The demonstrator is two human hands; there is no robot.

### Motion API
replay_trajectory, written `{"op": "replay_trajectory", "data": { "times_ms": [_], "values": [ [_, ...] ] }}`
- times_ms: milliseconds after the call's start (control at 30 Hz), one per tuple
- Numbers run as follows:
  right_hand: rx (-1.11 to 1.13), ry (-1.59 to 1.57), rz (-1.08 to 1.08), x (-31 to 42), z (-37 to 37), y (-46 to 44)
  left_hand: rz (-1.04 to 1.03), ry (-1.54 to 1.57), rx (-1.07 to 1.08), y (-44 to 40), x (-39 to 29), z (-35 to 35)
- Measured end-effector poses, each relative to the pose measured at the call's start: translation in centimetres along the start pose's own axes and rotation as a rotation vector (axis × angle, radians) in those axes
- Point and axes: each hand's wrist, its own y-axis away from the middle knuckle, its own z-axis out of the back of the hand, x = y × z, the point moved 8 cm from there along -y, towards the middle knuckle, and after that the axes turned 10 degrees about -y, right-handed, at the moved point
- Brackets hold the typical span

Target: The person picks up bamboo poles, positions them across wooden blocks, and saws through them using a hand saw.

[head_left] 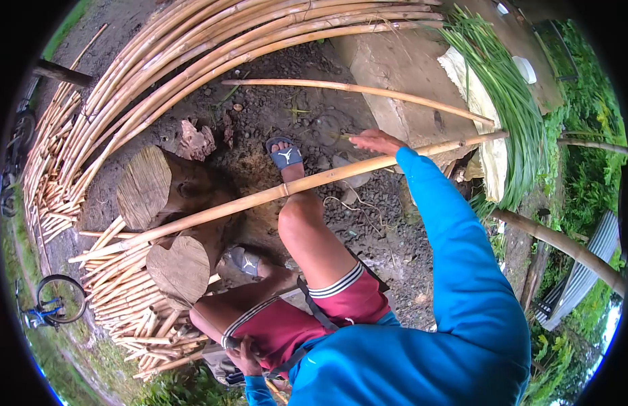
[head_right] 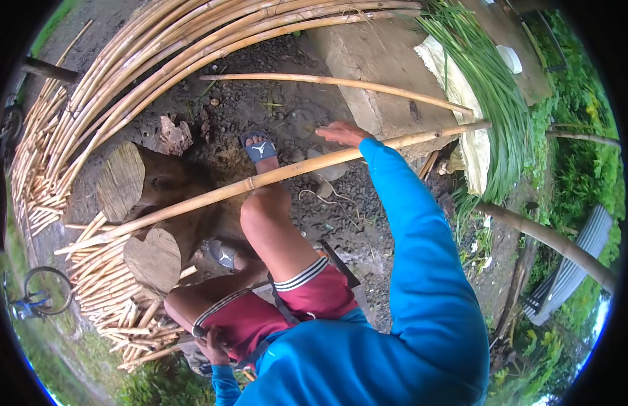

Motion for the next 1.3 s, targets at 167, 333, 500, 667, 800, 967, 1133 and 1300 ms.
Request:
{"op": "replay_trajectory", "data": {
  "times_ms": [167,333,500,667,800,967,1133,1300],
  "values": [
    [0.106,0.552,0.247,-4.1,-5.7,-6.1,0.083,0.020,-0.085,0.0,0.8,0.5],
    [-0.003,0.532,0.284,-1.5,-4.9,-4.2,0.102,-0.002,-0.039,-0.6,0.9,0.5],
    [-0.054,0.467,0.419,0.5,-4.6,-3.9,0.097,0.022,-0.089,-0.6,1.6,0.8],
    [-0.129,0.479,0.537,1.5,-3.8,-6.4,0.099,0.048,-0.108,-0.5,1.4,0.8],
    [-0.180,0.683,0.504,3.2,-2.1,-10.3,0.129,0.044,-0.096,-0.6,1.5,0.7],
    [-0.389,0.779,0.447,8.4,1.2,-11.4,0.158,-0.014,-0.111,-0.4,1.1,0.6],
    [-0.524,0.759,0.342,10.4,5.4,-14.2,0.149,-0.058,-0.116,-0.7,1.2,1.2],
    [-0.522,0.738,0.113,6.9,8.7,-16.3,0.117,-0.041,-0.197,-1.0,1.7,1.8]
  ]
}}
